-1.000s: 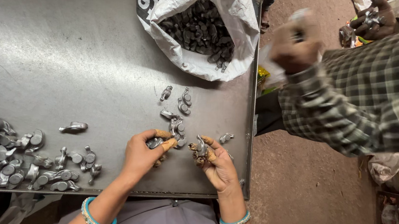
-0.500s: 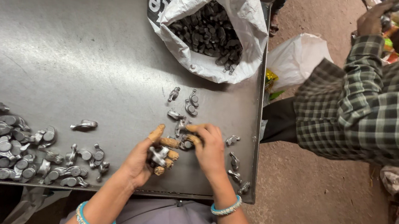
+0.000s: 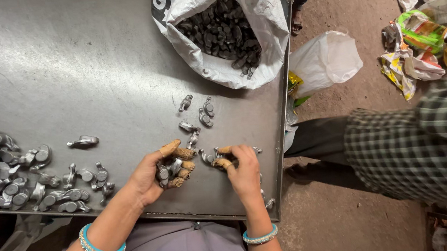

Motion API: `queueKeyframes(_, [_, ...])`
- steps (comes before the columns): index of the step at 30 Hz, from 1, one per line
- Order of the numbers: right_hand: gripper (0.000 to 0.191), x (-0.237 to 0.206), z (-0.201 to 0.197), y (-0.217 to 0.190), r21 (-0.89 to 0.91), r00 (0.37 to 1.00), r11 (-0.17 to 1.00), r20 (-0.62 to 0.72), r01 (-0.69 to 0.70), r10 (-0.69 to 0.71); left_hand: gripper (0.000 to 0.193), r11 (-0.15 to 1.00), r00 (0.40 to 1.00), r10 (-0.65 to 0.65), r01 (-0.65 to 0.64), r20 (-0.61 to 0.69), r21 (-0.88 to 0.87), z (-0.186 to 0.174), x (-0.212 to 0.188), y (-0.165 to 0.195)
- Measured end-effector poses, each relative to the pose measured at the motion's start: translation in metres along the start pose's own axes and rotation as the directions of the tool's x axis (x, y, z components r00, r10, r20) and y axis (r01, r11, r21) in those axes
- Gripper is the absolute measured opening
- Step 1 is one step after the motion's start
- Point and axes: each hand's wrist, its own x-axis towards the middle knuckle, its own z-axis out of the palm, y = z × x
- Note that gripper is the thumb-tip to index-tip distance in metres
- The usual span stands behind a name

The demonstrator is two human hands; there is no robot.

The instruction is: The person sorts small metal castings on a metal table, picking up individual pieces, inspecting them by hand, and placing acceptable pieces into a large sack of dark castings at the edge of the table. They occasionally gather handfuls of sorted pieces and transfer them, while another person also removes pieces from the sack.

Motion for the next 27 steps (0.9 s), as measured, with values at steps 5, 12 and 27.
queueKeyframes(5, [0.023, 0.003, 0.004, 0.046, 0.813, 0.962, 0.517, 0.194, -0.267, 0.193, 0.042, 0.999, 1.000, -0.001, 0.001, -0.008, 0.040, -0.002, -0.005, -0.001])
queueKeyframes(12, [0.028, -0.010, -0.002, 0.062, 0.847, 0.862, -0.280, 0.495, -0.451, 0.111, 0.042, 0.998, 0.998, -0.054, 0.055, -0.031, 0.021, 0.004, -0.002, -0.005])
queueKeyframes(27, [0.045, 0.000, -0.008, -0.029, 0.135, 0.994, 0.988, 0.071, 0.078, -0.088, 0.051, 0.997, 0.997, -0.015, 0.021, 0.079, -0.079, 0.009, 0.003, -0.020])
